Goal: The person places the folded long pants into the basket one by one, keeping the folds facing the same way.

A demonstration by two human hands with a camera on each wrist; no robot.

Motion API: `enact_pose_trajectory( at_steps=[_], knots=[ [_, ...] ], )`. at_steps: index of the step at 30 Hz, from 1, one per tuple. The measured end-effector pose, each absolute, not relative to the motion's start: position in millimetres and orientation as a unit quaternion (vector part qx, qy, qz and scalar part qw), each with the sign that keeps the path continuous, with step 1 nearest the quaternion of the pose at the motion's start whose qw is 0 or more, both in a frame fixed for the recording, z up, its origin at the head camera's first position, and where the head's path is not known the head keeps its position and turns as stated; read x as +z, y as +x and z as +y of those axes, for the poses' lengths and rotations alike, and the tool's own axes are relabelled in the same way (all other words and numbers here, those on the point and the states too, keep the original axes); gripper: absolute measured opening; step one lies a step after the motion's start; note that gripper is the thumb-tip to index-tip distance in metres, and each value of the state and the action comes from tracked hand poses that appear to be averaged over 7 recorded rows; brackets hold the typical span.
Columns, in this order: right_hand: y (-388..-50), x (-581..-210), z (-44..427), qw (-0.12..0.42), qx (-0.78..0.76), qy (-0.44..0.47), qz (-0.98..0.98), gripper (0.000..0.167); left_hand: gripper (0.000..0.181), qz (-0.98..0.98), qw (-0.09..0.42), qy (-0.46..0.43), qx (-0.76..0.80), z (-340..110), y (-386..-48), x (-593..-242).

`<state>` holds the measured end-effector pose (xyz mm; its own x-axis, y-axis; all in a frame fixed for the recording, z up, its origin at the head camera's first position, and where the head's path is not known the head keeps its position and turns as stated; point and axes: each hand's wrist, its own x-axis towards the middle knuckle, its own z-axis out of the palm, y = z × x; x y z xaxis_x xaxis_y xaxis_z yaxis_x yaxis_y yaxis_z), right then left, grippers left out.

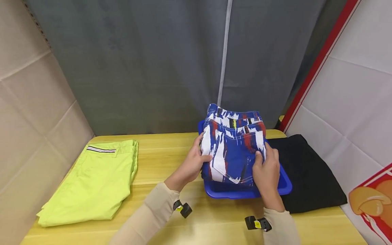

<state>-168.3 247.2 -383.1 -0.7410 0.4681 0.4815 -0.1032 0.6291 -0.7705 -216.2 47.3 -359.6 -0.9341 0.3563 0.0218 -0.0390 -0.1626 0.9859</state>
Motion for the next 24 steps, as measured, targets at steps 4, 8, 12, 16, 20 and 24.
enact_pose_trajectory(
  at_steps=[4,8,12,16,20,24],
  knots=[
    [-167.7,-384.8,248.7,0.348,0.424,-0.1,-0.83,0.042,0.083,0.642,0.111,0.121,0.749,50.1,-215.0,-360.2],
    [-170.2,-388.1,249.4,0.35,0.416,-0.103,-0.833,0.042,0.083,0.64,0.102,0.126,0.751,51.7,-218.4,-363.8],
    [-171.5,-389.3,249.7,0.349,0.4,-0.107,-0.84,0.042,0.083,0.646,0.1,0.121,0.747,52.9,-220.7,-366.0],
    [-171.3,-388.7,248.4,0.343,0.391,-0.109,-0.847,0.042,0.083,0.648,0.095,0.119,0.747,52.3,-221.6,-368.2],
    [-170.8,-388.4,248.2,0.331,0.393,-0.107,-0.851,0.043,0.084,0.648,0.083,0.12,0.748,52.6,-220.5,-366.6],
    [-167.7,-388.1,250.9,0.314,0.394,-0.11,-0.857,0.045,0.085,0.649,0.073,0.126,0.746,55.3,-218.1,-364.6]
  ],
)
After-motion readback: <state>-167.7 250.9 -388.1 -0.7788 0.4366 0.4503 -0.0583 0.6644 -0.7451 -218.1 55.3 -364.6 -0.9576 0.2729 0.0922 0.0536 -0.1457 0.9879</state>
